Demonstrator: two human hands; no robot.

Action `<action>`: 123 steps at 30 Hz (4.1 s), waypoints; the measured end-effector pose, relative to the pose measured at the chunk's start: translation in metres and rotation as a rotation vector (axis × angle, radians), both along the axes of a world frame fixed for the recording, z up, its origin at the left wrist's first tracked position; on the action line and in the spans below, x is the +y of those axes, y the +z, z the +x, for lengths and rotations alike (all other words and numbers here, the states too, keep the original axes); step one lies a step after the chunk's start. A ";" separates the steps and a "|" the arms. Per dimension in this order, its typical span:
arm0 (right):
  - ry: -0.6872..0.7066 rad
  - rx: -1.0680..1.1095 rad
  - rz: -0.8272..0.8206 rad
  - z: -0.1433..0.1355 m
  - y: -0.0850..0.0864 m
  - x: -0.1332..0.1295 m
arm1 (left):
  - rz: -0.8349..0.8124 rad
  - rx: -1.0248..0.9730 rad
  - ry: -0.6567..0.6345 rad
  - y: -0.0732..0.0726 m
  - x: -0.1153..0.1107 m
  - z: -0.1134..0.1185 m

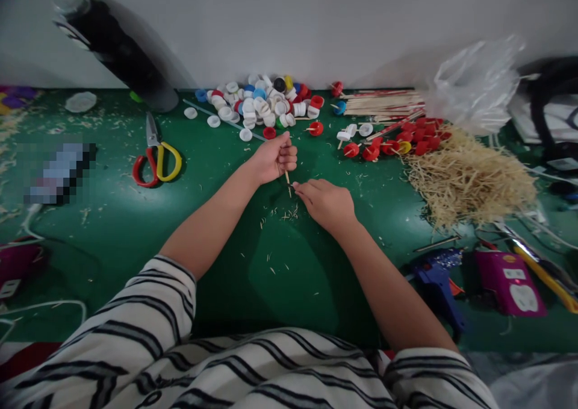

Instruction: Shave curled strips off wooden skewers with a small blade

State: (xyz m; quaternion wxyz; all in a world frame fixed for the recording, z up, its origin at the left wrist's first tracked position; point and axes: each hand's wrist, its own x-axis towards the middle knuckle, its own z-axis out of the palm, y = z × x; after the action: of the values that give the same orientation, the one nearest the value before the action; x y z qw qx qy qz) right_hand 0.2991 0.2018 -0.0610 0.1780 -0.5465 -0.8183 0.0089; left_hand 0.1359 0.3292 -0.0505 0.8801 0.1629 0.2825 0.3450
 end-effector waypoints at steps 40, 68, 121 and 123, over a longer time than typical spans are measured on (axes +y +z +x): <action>0.045 0.109 -0.081 0.010 0.001 -0.009 | 0.017 0.084 0.091 0.005 -0.002 0.002; -0.012 0.037 -0.257 0.018 0.007 -0.006 | 0.138 0.312 0.044 0.008 -0.012 0.013; -0.004 0.148 -0.022 0.007 0.000 -0.001 | -0.078 -0.130 -0.055 0.005 0.003 -0.014; 0.002 0.159 -0.030 0.009 -0.001 -0.001 | -0.086 -0.128 -0.061 0.005 0.004 -0.015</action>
State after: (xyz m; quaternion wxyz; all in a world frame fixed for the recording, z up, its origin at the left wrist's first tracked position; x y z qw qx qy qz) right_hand 0.3077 0.2012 -0.0621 0.2341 -0.5460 -0.8018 0.0646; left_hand 0.1214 0.3327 -0.0450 0.9127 0.1112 0.2351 0.3153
